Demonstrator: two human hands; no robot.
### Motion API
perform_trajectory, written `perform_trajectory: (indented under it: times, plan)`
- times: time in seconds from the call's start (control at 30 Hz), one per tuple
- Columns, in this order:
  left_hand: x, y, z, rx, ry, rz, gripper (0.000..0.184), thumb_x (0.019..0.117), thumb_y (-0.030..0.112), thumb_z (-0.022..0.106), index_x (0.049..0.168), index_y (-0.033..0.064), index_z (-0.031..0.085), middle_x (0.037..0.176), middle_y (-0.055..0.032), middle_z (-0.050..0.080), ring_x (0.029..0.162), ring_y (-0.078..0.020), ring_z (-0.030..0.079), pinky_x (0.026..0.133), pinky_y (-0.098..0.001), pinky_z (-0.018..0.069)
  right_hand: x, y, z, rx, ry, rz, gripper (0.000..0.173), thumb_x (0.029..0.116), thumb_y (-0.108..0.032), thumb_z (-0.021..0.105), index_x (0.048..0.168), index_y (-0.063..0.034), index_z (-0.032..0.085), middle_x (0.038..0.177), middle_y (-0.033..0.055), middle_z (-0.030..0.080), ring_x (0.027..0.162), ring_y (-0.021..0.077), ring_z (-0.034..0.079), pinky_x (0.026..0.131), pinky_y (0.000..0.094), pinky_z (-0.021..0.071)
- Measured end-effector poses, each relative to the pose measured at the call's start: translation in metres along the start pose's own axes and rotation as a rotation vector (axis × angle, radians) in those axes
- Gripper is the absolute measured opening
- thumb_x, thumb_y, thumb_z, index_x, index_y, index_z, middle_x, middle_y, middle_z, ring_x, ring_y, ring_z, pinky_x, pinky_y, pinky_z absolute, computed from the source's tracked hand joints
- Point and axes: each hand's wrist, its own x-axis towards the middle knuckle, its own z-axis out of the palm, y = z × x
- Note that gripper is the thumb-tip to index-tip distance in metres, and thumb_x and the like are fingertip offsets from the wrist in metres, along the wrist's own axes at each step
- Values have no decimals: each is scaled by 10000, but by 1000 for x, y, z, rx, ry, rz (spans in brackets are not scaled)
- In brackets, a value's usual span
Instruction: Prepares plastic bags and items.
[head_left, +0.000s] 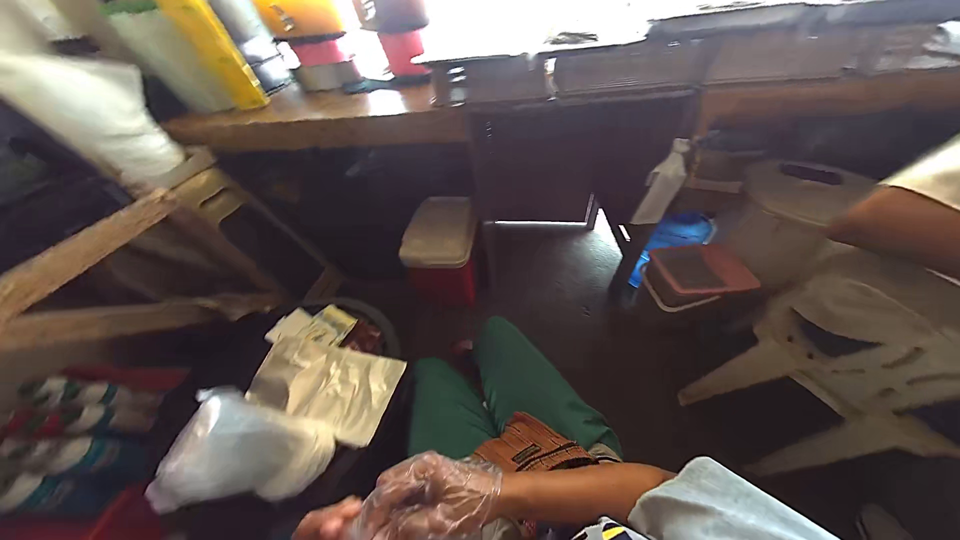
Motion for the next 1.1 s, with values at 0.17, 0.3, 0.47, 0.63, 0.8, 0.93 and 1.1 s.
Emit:
perform_trajectory:
  times: [0.17,0.3,0.47,0.63,0.8,0.93,1.1]
  plan:
    - [-1,-28,-2,-47,7,36,264,986,546,560,935,350,730,843,243,698,761,113,633,701,-101,526,2,-2,-12,267,-71,83,269,1042,-211,495,946,-23,662,950,-14,657,938,13,608,852,222,505]
    - [0,-32,-9,-159,-287,-34,211,914,409,729,863,205,711,798,178,675,770,128,601,702,-88,502,9,-3,-27,442,126,364,236,1026,-376,547,933,-262,731,668,-172,639,569,-58,579,550,151,499]
    - [6,-34,-36,-207,-118,-53,311,1001,535,538,901,310,728,952,186,678,924,57,625,841,-174,527,29,29,-63,205,-377,380,238,1007,-410,599,984,-195,698,868,-163,664,773,-81,597,702,136,507]
    - [24,-12,-71,-262,175,-355,433,1071,394,441,684,268,588,594,157,524,526,57,476,522,-120,428,70,61,-64,338,-373,482,139,926,-392,683,965,-281,758,880,-164,727,800,-43,661,736,190,556]
    - [65,-10,-113,-167,187,-241,336,1060,85,341,1094,145,670,956,98,713,880,-4,669,852,-216,565,173,82,-45,106,46,530,259,1083,-153,396,1208,-48,598,1025,-24,677,926,-4,635,843,198,547]
    - [105,-7,-123,-75,399,-112,223,979,-27,563,1154,91,635,930,73,719,825,-21,681,773,-211,578,232,101,-18,9,82,556,324,1100,-112,371,1333,42,535,1219,87,623,1077,34,580,953,212,483]
    - [101,-48,-126,-108,720,-338,167,1032,42,521,1189,80,563,872,76,636,626,42,537,556,-127,450,233,132,-3,-289,-48,586,290,1065,-48,452,1263,112,592,1214,224,644,1092,179,599,993,317,458]
